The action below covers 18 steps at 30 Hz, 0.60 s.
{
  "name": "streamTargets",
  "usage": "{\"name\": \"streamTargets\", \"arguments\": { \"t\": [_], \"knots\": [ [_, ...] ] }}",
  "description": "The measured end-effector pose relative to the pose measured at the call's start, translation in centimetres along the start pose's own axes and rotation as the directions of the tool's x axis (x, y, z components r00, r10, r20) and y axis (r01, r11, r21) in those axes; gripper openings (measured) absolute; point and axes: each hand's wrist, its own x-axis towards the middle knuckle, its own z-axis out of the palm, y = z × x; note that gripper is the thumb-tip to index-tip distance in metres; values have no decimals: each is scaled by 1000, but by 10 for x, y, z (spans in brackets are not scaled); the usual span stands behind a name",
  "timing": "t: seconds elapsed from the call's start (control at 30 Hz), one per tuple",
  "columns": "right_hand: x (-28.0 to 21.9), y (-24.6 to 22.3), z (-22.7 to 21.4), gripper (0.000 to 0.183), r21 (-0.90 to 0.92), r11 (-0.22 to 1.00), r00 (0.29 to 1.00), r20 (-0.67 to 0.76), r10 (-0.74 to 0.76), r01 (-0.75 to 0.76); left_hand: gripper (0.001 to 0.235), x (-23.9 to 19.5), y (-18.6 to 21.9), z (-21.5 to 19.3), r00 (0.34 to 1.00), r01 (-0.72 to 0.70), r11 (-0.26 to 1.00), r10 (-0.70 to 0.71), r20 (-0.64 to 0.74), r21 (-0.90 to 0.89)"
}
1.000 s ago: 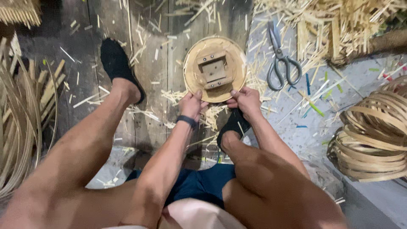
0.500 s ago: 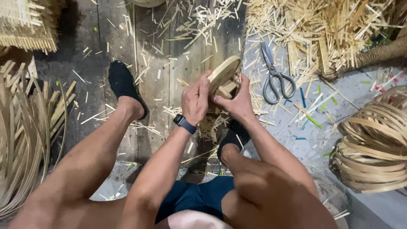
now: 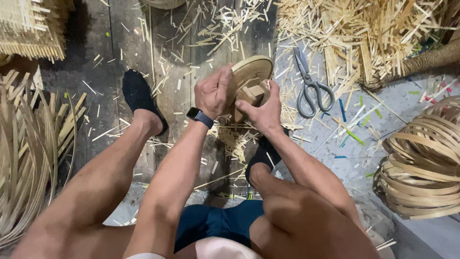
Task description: The person places a woven bamboo mat over a circular wooden mold, presses it down, and trims the excess strips with shears. They repeat this process multiple times, stacking the finished circular bases.
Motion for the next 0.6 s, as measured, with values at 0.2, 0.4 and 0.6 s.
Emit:
{"name": "streamTargets", "arguments": {
  "t": [0.2, 0.4, 0.6],
  "knots": [
    [2, 27, -46, 103, 180, 984, 995, 99, -9, -9, 57, 5, -56, 16, 892, 443, 896, -445, 77, 33],
    [9, 75, -142, 95, 506, 858, 976, -127, 177, -90, 70, 7, -166, 6, 817, 574, 819, -574, 49, 24],
    [4, 125, -168, 107, -490, 766, 875, -444, 193, -417, 41, -5, -161, 20, 985, 109, 970, -76, -154, 219]
  ]
}}
